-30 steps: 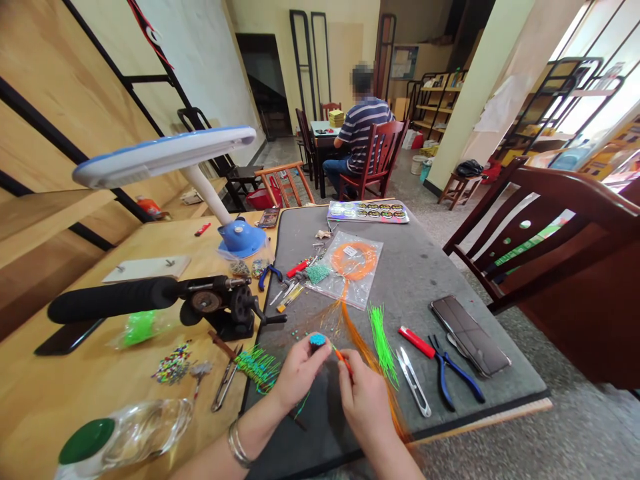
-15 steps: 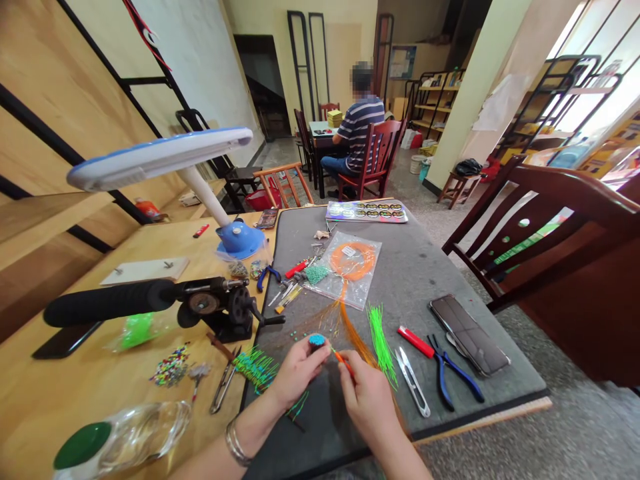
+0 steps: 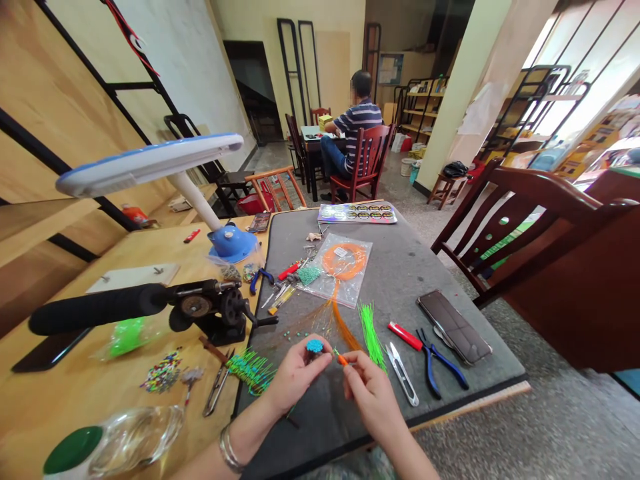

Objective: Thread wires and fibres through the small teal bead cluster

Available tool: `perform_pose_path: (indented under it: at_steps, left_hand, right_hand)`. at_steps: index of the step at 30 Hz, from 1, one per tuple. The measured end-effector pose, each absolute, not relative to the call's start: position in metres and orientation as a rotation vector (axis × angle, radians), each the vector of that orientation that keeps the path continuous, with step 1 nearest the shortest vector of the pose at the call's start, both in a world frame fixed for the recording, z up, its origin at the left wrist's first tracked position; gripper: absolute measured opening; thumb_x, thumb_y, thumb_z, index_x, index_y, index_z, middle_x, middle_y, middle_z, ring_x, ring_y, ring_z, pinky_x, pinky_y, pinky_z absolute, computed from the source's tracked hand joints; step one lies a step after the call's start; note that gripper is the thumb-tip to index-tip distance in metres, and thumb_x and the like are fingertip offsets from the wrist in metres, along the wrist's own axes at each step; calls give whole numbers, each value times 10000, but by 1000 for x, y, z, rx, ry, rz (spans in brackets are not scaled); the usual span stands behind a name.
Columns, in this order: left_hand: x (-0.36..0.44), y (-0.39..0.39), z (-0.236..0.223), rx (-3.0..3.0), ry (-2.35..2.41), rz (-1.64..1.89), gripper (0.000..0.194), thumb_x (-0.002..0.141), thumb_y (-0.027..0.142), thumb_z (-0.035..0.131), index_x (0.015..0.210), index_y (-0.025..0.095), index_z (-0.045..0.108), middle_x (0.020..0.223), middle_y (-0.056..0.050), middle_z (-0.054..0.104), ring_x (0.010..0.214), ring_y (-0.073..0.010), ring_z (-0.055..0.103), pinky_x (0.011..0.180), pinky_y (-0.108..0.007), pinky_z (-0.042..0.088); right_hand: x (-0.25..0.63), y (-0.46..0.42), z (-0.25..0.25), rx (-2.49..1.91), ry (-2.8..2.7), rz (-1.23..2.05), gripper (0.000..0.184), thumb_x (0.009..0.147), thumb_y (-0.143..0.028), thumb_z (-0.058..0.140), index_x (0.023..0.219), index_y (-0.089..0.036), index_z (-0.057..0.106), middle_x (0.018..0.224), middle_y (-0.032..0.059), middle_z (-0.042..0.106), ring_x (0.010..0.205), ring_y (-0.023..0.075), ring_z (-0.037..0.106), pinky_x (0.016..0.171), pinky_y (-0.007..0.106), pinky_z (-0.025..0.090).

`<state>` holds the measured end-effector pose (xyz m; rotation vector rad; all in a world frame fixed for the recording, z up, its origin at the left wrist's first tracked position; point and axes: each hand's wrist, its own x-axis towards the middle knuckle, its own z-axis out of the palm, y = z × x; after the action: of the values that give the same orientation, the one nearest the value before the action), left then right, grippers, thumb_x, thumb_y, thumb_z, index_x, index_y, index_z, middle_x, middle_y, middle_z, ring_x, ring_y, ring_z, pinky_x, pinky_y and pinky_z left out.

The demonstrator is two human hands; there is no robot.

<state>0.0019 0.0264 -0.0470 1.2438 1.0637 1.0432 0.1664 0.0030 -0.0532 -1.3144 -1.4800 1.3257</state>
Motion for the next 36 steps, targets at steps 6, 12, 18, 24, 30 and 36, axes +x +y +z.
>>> perform_pose_path:
  at_steps: [6, 12, 18, 24, 30, 36]
  left_hand:
    - [1, 14, -22, 1462, 1169, 1116, 104, 731, 179, 633, 832, 163, 612, 856, -30, 605, 569, -90, 453, 526, -200, 369]
    - [1, 1, 12, 1837, 1035, 1021, 195, 734, 178, 651, 928, 195, 664, 941, -68, 660, 843, -194, 593, 719, -261, 456]
    - [6, 2, 15, 1938, 1000, 822, 114, 774, 240, 635, 844, 189, 708, 759, -46, 694, 695, -166, 598, 635, -248, 429]
    - [4, 2, 12, 1927, 1000, 783, 115, 785, 236, 610, 809, 180, 707, 716, -41, 683, 649, -150, 579, 611, -239, 417]
    - [-1, 3, 9, 1874, 1027, 746, 115, 786, 248, 615, 799, 172, 700, 694, -34, 673, 633, -145, 561, 603, -237, 410]
    - [1, 4, -1, 1675, 1016, 799, 150, 811, 267, 595, 801, 159, 698, 725, -56, 698, 680, -163, 603, 646, -244, 449]
  right_hand:
    - [181, -11, -35, -1394, -1704, 1094, 278, 901, -368, 398, 972, -174, 586, 548, -47, 506, 522, 125, 491, 527, 217, 368]
    - [188, -27, -12, -1383, -1929, 942, 259, 912, -332, 372, 960, -200, 590, 675, -3, 606, 592, 140, 547, 573, 225, 377]
    - [194, -33, 3, -1348, -1977, 972, 249, 905, -316, 393, 952, -205, 611, 658, -15, 599, 577, 135, 523, 561, 217, 361]
    - [196, -32, 3, -1311, -1920, 1087, 220, 885, -302, 435, 864, -207, 632, 526, -60, 469, 489, 105, 415, 478, 196, 300]
    - [200, -30, -3, -1318, -1855, 1248, 207, 873, -297, 442, 838, -197, 619, 521, -62, 439, 488, 102, 419, 464, 181, 323]
    - [195, -34, -28, -1248, -1638, 1402, 250, 891, -348, 405, 906, -183, 592, 508, -70, 418, 468, 97, 395, 467, 192, 319]
